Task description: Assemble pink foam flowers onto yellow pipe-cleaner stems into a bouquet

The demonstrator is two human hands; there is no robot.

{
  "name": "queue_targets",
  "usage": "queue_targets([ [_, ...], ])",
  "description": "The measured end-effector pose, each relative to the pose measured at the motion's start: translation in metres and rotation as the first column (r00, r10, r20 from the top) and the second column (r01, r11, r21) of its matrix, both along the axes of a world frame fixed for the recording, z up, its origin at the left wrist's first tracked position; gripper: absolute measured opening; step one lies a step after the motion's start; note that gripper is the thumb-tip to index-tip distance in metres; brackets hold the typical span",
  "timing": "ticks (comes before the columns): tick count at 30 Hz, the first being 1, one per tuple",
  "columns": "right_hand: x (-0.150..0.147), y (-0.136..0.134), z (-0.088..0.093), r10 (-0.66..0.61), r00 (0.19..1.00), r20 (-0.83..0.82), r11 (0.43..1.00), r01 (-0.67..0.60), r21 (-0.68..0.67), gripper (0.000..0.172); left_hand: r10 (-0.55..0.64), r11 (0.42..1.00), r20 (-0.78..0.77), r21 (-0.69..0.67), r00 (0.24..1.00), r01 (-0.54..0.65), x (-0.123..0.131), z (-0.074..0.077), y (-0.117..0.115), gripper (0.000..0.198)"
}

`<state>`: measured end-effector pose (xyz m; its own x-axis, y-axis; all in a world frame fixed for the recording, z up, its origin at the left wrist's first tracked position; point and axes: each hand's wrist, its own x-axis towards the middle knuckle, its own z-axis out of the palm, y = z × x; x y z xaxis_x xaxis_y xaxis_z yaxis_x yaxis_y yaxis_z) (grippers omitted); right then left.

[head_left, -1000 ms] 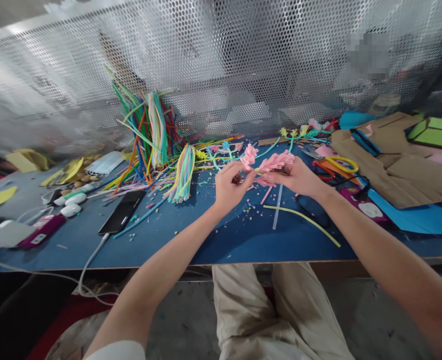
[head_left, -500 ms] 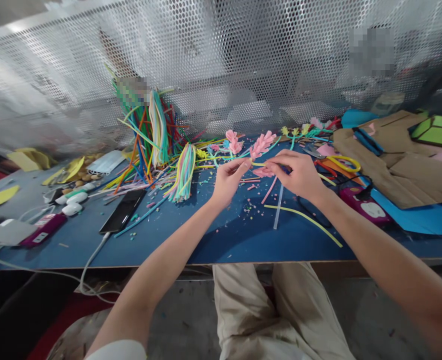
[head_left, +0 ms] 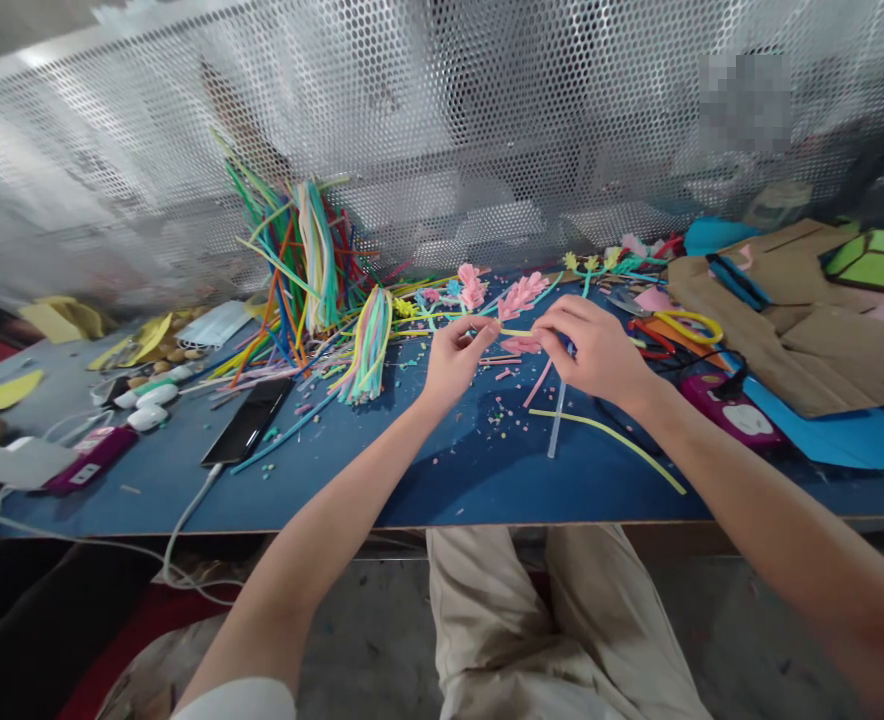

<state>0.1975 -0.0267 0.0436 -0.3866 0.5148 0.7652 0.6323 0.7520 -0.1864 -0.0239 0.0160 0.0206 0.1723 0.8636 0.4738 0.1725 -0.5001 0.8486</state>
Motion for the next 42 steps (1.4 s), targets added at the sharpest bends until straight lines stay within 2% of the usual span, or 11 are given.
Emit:
queue_targets([
  [5, -0.002, -0.001, 0.001, -0.071, 0.964, 0.255, 0.991, 0.039, 0.127, 0.023, 0.073, 0.997, -0.155, 0.043, 0.985, -0.067, 0.002, 0.000, -0.002, 0.032],
  [10, -0.001, -0.004, 0.001, -0.143, 0.945, 0.296, 0.970, 0.074, 0.231, 0.021, 0.089, 0.989, -0.368, 0.142, 0.926, -0.039, 0.004, 0.001, -0.010, 0.026],
  [16, 0.019, 0.008, 0.006, -0.002, 0.999, 0.032, 0.994, -0.001, 0.108, 0.017, 0.002, 0.976, -0.452, 0.195, 0.892, 0.096, 0.007, 0.001, -0.016, 0.025],
  [21, 0.038, 0.008, 0.019, 0.130, 0.985, -0.114, 0.982, -0.144, -0.120, 0.022, -0.100, 0.964, -0.484, 0.170, 0.870, 0.205, 0.007, 0.003, -0.017, 0.028],
  [25, 0.046, 0.007, 0.022, 0.220, 0.906, -0.361, 0.893, -0.335, -0.299, 0.026, -0.130, 0.964, -0.497, 0.139, 0.858, 0.227, 0.006, 0.008, -0.019, 0.033],
  [28, 0.043, 0.018, 0.012, 0.273, 0.752, -0.600, 0.798, -0.526, -0.296, 0.027, -0.190, 0.963, -0.487, 0.077, 0.852, 0.259, 0.007, 0.008, -0.020, 0.035],
  [30, 0.037, 0.026, 0.003, 0.268, 0.621, -0.736, 0.779, -0.589, -0.214, 0.026, -0.261, 0.955, -0.454, 0.009, 0.852, 0.297, 0.008, 0.006, -0.021, 0.037],
  [32, 0.030, 0.032, -0.002, 0.245, 0.576, -0.780, 0.786, -0.589, -0.188, 0.027, -0.336, 0.940, -0.366, -0.079, 0.868, 0.331, 0.011, 0.006, -0.022, 0.038],
  [35, 0.025, 0.033, -0.003, 0.217, 0.573, -0.790, 0.886, -0.456, -0.087, 0.034, -0.369, 0.915, -0.116, -0.221, 0.922, 0.338, 0.013, 0.006, -0.020, 0.039],
  [39, 0.028, 0.028, 0.001, 0.108, 0.640, -0.761, 0.994, -0.073, 0.080, 0.034, -0.281, 0.879, 0.189, -0.342, 0.941, 0.331, 0.011, 0.004, -0.013, 0.035],
  [42, 0.029, 0.028, -0.002, 0.093, 0.661, -0.745, 0.994, -0.100, 0.035, 0.035, -0.251, 0.868, 0.297, -0.353, 0.922, 0.350, 0.009, 0.001, -0.007, 0.034],
])
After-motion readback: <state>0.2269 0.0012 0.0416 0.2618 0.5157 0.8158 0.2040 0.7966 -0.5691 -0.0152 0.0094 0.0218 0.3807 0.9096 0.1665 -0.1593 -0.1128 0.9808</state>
